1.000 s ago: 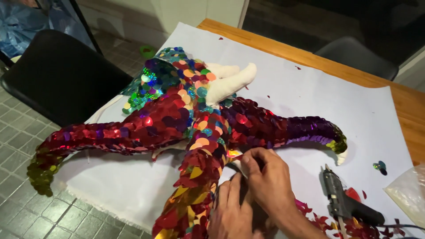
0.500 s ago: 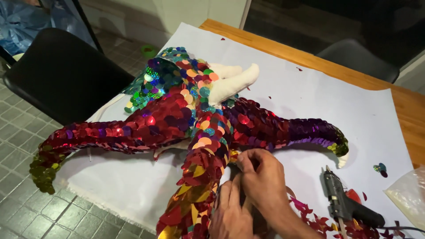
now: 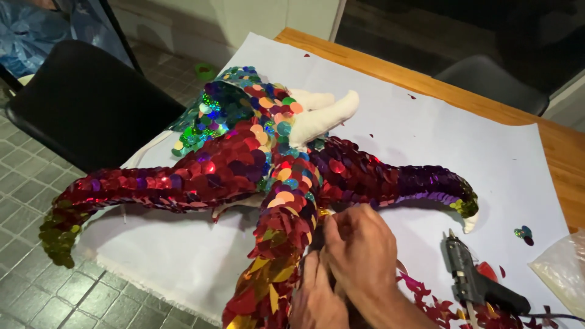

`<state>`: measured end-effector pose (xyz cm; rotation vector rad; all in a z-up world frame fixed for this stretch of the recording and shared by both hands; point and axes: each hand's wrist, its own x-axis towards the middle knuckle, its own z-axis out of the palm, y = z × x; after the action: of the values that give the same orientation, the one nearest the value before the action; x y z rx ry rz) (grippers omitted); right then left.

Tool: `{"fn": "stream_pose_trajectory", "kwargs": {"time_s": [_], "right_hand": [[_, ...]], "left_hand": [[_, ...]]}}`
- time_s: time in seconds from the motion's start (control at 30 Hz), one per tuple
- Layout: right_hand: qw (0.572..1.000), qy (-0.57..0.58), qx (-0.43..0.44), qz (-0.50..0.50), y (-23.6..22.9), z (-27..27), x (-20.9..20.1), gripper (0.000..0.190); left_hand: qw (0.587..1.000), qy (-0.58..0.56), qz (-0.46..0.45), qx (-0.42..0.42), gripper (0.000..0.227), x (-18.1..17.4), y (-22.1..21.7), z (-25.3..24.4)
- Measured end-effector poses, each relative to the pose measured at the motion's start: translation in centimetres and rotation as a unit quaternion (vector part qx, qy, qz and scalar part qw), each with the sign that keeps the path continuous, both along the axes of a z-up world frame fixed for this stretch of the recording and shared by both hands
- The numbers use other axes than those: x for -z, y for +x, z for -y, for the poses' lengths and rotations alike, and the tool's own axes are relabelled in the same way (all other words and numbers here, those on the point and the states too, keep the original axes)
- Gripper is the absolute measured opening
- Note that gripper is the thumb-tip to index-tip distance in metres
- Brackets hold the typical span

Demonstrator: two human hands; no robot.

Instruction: Decorating a fabric object by gluing individual sequins onto its surface using a hot glue gun

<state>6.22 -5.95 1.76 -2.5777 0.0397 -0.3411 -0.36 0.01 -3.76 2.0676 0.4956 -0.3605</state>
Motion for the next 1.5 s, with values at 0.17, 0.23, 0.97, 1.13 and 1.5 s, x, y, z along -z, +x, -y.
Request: {"fn": "stream_pose_trajectory", "kwargs": {"time_s": [0.17,0.23,0.97,1.13,1.5], "right_hand": [[0.980,-0.111,-0.082,0.140,-0.3,0.2,0.1,0.020],[0.971,-0.184,-0.096,0.121,-0.4,0.3,-0.1,0.008],[0.965,-0.130,-0.138,0.180,-1.2,5.3,-4.2,0.037],[0.943,0.010,-0.252,0.218,-3.0,11.0,-8.4,0.018],[0.960,-0.109,-0.120,-0.228,-3.1,28.0,-4.2,0.054]], "left_hand": [[0.999,-0.024,-0.030,0.034,0.051,0.4,0.1,-0.2],[1.000,-0.022,0.009,0.020,0.054,0.8,0.1,-0.1],[0.926,0.148,0.240,0.251,0.108,1.5,-0.1,-1.6],[0.819,0.178,0.520,0.163,0.069,1.8,0.0,-2.0],[0.814,0.052,0.568,0.108,0.007,-1.9,-1.4,0.1]]}}
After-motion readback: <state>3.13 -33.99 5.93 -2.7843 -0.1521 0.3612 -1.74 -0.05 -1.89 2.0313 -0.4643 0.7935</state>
